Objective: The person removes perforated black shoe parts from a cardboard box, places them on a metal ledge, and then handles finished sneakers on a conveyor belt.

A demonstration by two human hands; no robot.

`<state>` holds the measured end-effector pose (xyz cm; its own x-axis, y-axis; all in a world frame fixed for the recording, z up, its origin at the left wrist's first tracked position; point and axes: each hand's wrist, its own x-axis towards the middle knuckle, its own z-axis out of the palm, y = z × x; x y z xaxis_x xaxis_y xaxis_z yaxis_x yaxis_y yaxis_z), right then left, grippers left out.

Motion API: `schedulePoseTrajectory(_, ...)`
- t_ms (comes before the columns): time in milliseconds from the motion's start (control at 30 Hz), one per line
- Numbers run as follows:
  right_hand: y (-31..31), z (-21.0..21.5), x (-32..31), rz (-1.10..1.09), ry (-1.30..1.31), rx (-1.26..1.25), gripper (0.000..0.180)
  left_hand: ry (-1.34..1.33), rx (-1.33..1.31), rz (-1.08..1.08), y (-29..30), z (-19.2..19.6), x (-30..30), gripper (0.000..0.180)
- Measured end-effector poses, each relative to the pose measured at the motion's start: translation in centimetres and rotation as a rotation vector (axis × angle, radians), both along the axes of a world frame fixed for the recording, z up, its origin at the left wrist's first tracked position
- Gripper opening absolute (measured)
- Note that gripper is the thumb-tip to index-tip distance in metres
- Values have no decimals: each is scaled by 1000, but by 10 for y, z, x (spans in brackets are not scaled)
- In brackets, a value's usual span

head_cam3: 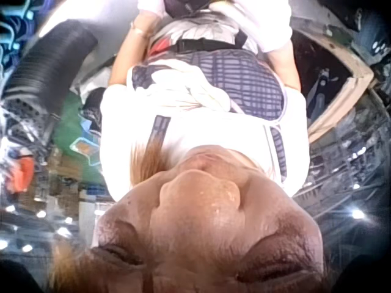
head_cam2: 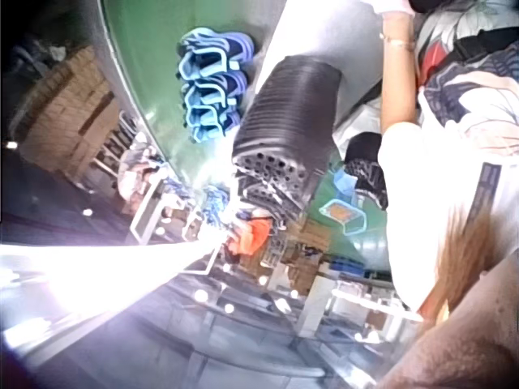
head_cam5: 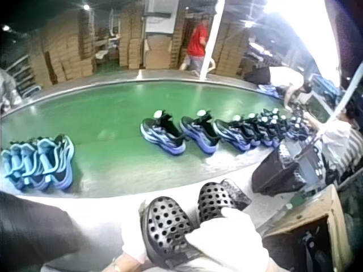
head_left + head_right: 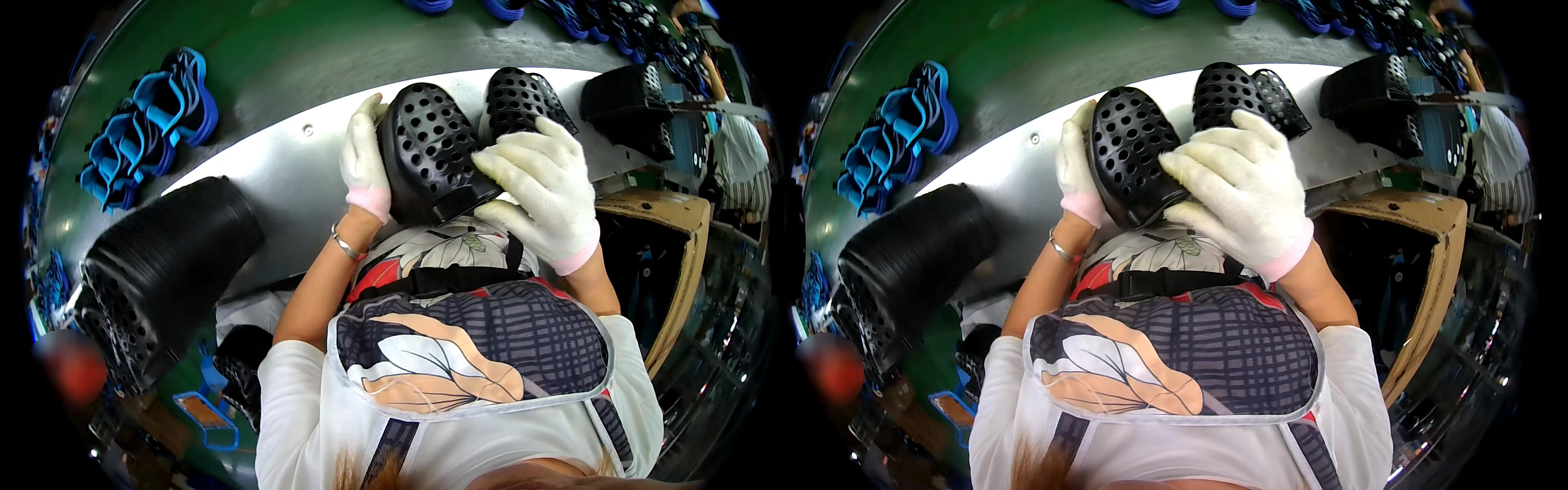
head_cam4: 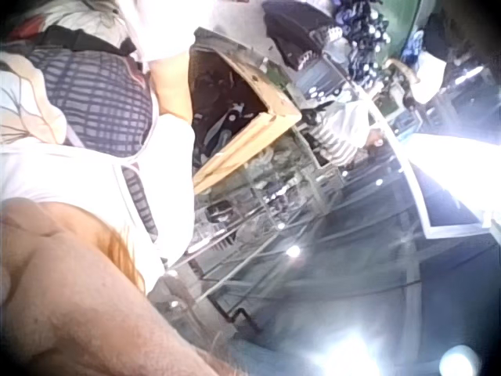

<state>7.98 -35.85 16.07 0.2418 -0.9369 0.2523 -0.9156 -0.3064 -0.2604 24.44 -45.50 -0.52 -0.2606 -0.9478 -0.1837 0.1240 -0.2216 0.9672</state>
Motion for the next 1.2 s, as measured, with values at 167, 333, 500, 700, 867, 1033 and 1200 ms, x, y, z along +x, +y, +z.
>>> schedulePoseTrajectory(167,3,-1,-10,38,-104,-23,42,51,162,-78,-9,-19,2,51)
schedulePoseTrajectory(333,5,6,-32,-163,-377,-36,41,120,219,-154,-11,6,10,56)
schedulePoseTrajectory(500,10,-19,-41,-303,-374,6,46,-171,10,-223,-14,32,13,49)
schedulePoseTrajectory(700,18,-4,-38,-389,-589,72,48,-258,-72,-315,-39,33,29,46)
schedulePoseTrajectory(867,38,16,-53,-674,-638,126,35,-509,-526,-348,-122,34,0,44)
schedulePoseTrajectory(1033,43,19,-48,-807,-665,194,26,-714,-772,-361,-172,59,-79,59)
schedulePoseTrajectory(1200,58,13,-61,-809,-512,196,24,-786,-772,-499,-206,36,-115,51)
